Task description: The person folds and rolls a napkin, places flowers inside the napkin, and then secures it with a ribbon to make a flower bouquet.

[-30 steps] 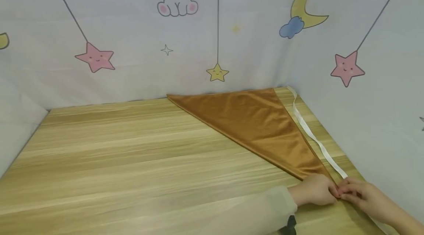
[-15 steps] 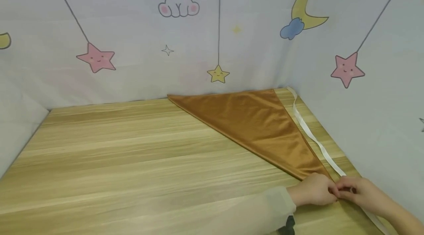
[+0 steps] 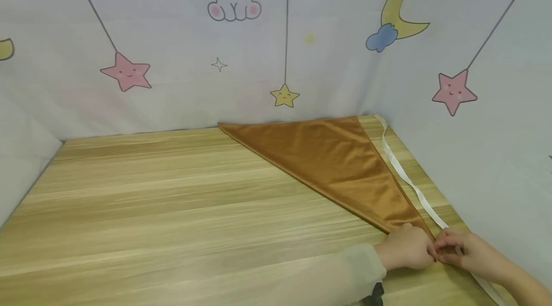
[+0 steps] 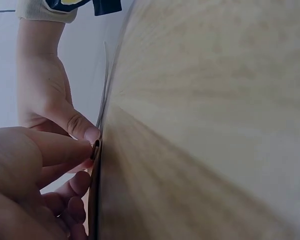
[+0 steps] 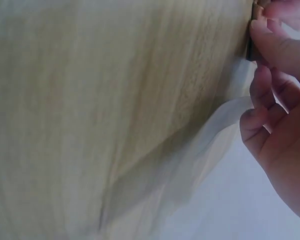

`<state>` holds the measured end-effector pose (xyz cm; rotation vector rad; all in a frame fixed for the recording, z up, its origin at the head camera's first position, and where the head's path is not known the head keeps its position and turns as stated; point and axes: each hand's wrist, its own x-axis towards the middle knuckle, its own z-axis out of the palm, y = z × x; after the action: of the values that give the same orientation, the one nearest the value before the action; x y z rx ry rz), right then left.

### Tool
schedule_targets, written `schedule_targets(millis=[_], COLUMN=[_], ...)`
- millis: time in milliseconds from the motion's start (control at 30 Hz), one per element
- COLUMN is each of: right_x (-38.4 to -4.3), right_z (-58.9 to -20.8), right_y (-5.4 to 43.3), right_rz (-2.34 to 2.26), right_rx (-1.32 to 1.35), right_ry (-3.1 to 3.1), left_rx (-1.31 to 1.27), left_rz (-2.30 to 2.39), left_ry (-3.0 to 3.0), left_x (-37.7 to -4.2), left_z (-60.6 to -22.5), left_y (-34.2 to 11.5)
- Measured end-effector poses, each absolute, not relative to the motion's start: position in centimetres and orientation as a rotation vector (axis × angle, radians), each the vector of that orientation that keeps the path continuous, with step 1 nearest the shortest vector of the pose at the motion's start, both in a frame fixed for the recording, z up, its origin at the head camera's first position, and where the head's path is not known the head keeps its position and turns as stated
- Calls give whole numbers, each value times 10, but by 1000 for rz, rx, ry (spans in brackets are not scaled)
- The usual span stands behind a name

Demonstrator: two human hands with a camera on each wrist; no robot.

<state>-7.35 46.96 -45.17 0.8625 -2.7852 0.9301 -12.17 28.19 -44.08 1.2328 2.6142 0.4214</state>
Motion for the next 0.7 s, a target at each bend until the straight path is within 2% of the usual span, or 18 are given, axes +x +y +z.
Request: schedule_targets(millis=[467, 700], right_x=[-84, -89], right_z=[-451, -452], right_y=[464, 459], right_rz=[688, 708], right_rx=[985, 1036], right_ry=[-2657, -2601], left_rx=[1330, 1320], left_rz=[561, 758], left_ry=[2606, 2595], left_x=[-130, -130], left_z=[-442, -442], left_y=[277, 272])
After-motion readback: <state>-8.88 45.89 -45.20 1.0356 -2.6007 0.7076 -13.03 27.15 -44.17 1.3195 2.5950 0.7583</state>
